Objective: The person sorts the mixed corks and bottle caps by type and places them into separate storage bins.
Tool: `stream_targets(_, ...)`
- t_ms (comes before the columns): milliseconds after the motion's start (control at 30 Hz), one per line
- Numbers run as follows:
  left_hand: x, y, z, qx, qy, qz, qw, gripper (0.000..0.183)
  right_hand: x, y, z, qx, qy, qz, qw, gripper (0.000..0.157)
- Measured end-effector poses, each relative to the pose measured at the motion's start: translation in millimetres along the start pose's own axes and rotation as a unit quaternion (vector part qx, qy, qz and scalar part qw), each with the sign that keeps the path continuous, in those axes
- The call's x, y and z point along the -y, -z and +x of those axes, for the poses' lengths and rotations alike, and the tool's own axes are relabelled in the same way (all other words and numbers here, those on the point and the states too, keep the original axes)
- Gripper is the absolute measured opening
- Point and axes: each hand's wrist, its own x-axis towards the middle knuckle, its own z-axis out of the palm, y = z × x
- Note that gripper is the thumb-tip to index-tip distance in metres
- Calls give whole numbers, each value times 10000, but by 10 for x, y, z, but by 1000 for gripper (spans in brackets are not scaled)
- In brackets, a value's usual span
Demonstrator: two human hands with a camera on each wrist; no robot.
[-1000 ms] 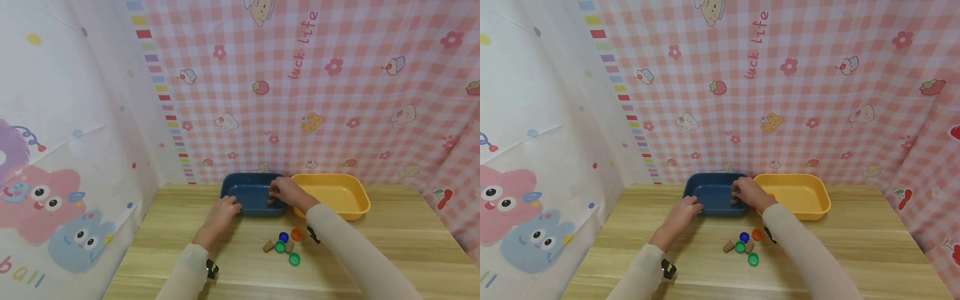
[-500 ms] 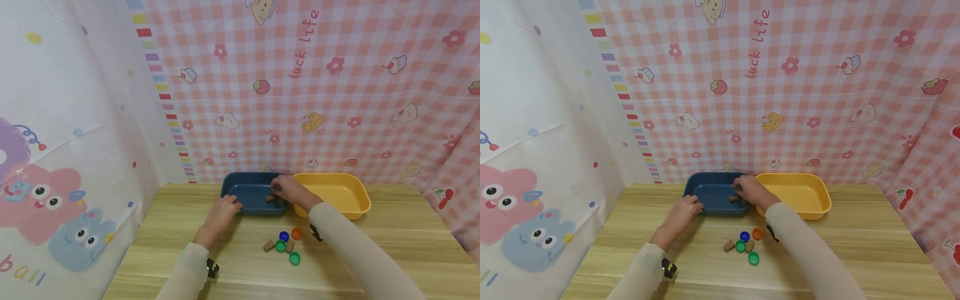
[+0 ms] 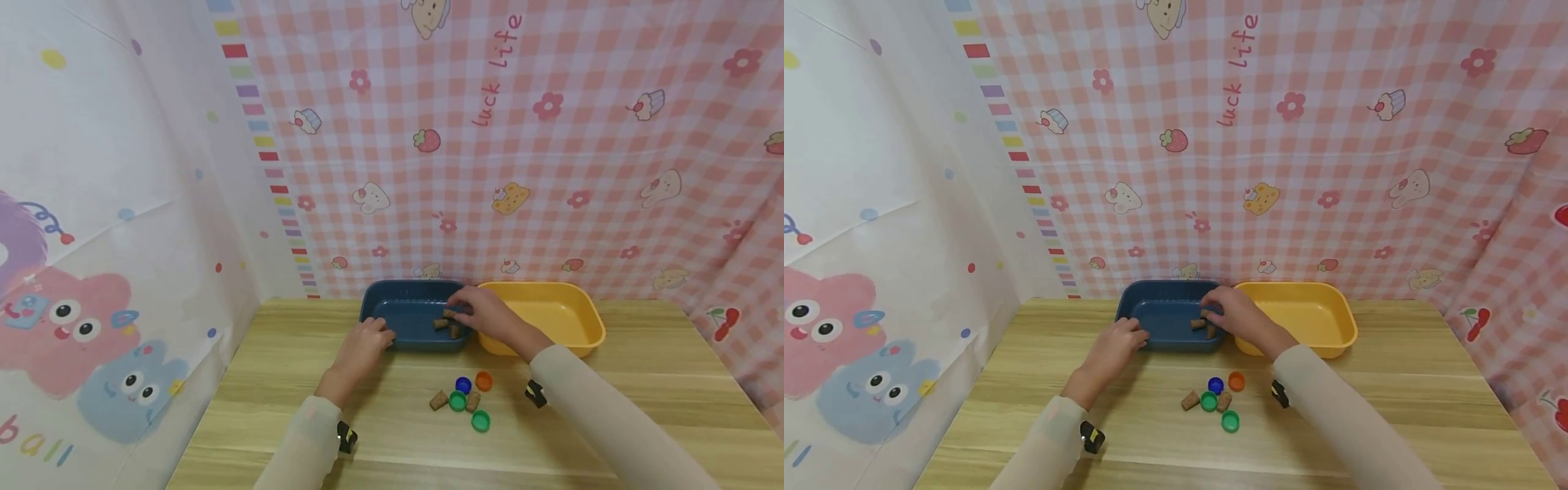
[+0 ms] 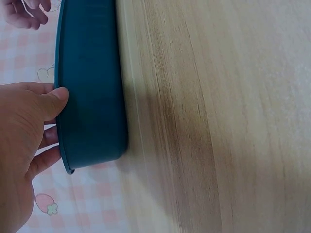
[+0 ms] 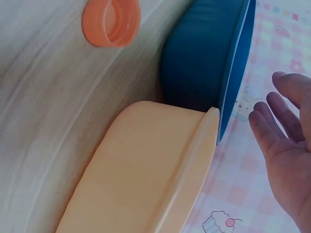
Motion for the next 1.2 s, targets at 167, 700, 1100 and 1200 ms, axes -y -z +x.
stream_targets(167,-7,25,0,-32,-8,-40,10000,5,72,27,-134,-153,340,-74,9993,29)
stream_targets(700,-7,21,-7,-39,-36,-16,10000,5,177,-5,-664,-173,685,121,9974,35)
stream_targets(1100,-4,21,-3,-50,-39,-11,10000,5,86,-223,-1063,20,161,280,9995,33)
stream_targets(1200,-7,19,-2,-37,-38,-9,10000,4,48,-289,-1121,0,279,186,9994,33)
